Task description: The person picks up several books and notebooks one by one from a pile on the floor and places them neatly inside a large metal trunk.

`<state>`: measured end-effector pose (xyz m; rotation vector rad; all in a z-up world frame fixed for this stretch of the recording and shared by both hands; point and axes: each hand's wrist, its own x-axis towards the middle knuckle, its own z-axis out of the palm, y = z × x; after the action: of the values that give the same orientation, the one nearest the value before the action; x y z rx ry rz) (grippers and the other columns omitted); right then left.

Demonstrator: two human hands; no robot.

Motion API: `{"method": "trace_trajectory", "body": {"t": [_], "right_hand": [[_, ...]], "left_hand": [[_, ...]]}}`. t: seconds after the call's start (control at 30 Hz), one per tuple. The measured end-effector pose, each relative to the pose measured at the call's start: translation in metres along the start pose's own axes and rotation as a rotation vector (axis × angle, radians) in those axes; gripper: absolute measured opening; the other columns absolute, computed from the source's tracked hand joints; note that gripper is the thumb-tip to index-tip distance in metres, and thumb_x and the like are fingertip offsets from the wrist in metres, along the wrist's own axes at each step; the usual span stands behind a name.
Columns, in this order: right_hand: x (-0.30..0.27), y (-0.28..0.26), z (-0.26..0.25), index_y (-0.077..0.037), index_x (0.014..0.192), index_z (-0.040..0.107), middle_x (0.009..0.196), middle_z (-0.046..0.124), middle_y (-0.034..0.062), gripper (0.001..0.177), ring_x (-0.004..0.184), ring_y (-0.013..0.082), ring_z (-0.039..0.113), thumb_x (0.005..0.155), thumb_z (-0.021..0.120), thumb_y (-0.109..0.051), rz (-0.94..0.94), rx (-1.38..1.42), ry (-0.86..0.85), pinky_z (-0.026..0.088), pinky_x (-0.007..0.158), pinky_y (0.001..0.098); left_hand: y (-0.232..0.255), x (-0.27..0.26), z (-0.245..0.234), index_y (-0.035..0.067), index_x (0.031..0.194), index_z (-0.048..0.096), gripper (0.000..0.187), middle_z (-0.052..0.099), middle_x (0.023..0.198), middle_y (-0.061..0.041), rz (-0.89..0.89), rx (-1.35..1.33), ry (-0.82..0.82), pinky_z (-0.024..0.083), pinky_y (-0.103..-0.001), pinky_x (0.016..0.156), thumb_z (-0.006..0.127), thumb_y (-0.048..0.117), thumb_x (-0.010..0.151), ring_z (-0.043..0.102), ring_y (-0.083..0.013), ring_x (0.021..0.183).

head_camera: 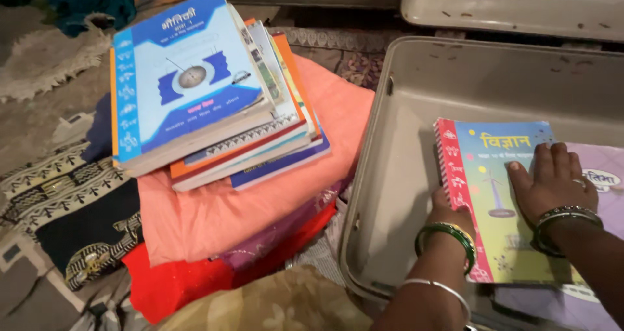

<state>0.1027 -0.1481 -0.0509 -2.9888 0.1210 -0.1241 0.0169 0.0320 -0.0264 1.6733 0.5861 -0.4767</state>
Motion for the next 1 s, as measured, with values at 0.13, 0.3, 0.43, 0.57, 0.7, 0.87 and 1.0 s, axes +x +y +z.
{"method": "trace_trajectory", "body": {"t": [0.13, 0.3, 0.43, 0.57, 0.7, 0.87, 1.0], "right_hand": [[-0.026, 0.007, -0.01, -0.012, 0.16, 0.026, 0.169, 0.019, 0.0139, 0.084, 0.154, 0.0313, 0.021, 0.096, 0.03, -0.066, 0.024, 0.014, -0.033, 0.028, 0.115, 0.0568], [-0.049, 0.012, -0.016, -0.013, 0.161, 0.023, 0.166, 0.021, 0.0168, 0.083, 0.15, 0.0325, 0.026, 0.097, 0.029, -0.066, 0.1, -0.024, -0.087, 0.029, 0.112, 0.0591], [-0.061, 0.022, -0.016, -0.02, 0.162, 0.027, 0.165, 0.027, 0.0161, 0.083, 0.151, 0.0335, 0.027, 0.095, 0.033, -0.069, 0.172, -0.038, -0.132, 0.027, 0.115, 0.0608], [-0.064, 0.033, -0.013, -0.028, 0.161, 0.031, 0.163, 0.032, 0.0142, 0.085, 0.149, 0.0364, 0.03, 0.089, 0.042, -0.071, 0.202, 0.025, -0.133, 0.028, 0.114, 0.0612], [-0.064, 0.04, -0.012, -0.035, 0.16, 0.034, 0.162, 0.036, 0.0114, 0.079, 0.149, 0.0352, 0.033, 0.091, 0.043, -0.071, 0.214, 0.02, -0.16, 0.031, 0.115, 0.0609], [-0.065, 0.056, -0.017, -0.032, 0.152, 0.055, 0.149, 0.053, 0.0187, 0.07, 0.138, 0.0406, 0.049, 0.092, 0.045, -0.067, 0.27, 0.167, -0.139, 0.041, 0.113, 0.0526], [-0.057, 0.091, 0.004, -0.012, 0.133, 0.074, 0.117, 0.078, 0.0271, 0.071, 0.116, 0.0422, 0.072, 0.093, 0.051, -0.067, 0.297, 0.319, -0.195, 0.052, 0.105, 0.0479]], "left_hand": [[-0.008, 0.012, 0.008, 0.018, 0.155, 0.03, 0.06, 0.065, 0.135, -0.016, -0.01, 0.008, 0.01, 0.048, -0.044, 0.104, 0.053, 0.021, 0.1, 0.065, -0.0302, 0.122], [-0.007, 0.011, 0.01, 0.004, 0.148, 0.033, 0.07, 0.063, 0.135, -0.019, -0.022, -0.082, -0.043, 0.05, -0.041, 0.105, 0.069, 0.019, 0.089, 0.066, -0.0302, 0.121], [0.005, -0.014, -0.002, 0.009, 0.149, 0.031, 0.074, 0.067, 0.132, -0.016, 0.088, -0.105, -0.096, 0.056, -0.039, 0.101, 0.065, 0.013, 0.083, 0.07, -0.0282, 0.117], [0.021, -0.045, -0.004, 0.021, 0.157, 0.024, 0.075, 0.064, 0.134, -0.015, 0.105, -0.027, -0.055, 0.052, -0.043, 0.102, 0.06, 0.017, 0.092, 0.068, -0.0313, 0.118], [0.033, -0.063, 0.002, 0.021, 0.155, 0.03, 0.067, 0.066, 0.132, -0.018, 0.204, -0.043, -0.002, 0.051, -0.045, 0.099, 0.058, 0.016, 0.094, 0.067, -0.0342, 0.116], [0.029, -0.067, 0.017, 0.02, 0.147, 0.045, 0.062, 0.069, 0.125, -0.011, 0.347, -0.422, -0.002, 0.053, -0.038, 0.096, 0.055, 0.005, 0.087, 0.069, -0.0245, 0.112], [0.018, -0.058, 0.018, 0.013, 0.142, 0.052, 0.059, 0.071, 0.121, -0.01, 0.447, -0.566, 0.018, 0.053, -0.035, 0.095, 0.056, -0.002, 0.085, 0.069, -0.0227, 0.108]]}}
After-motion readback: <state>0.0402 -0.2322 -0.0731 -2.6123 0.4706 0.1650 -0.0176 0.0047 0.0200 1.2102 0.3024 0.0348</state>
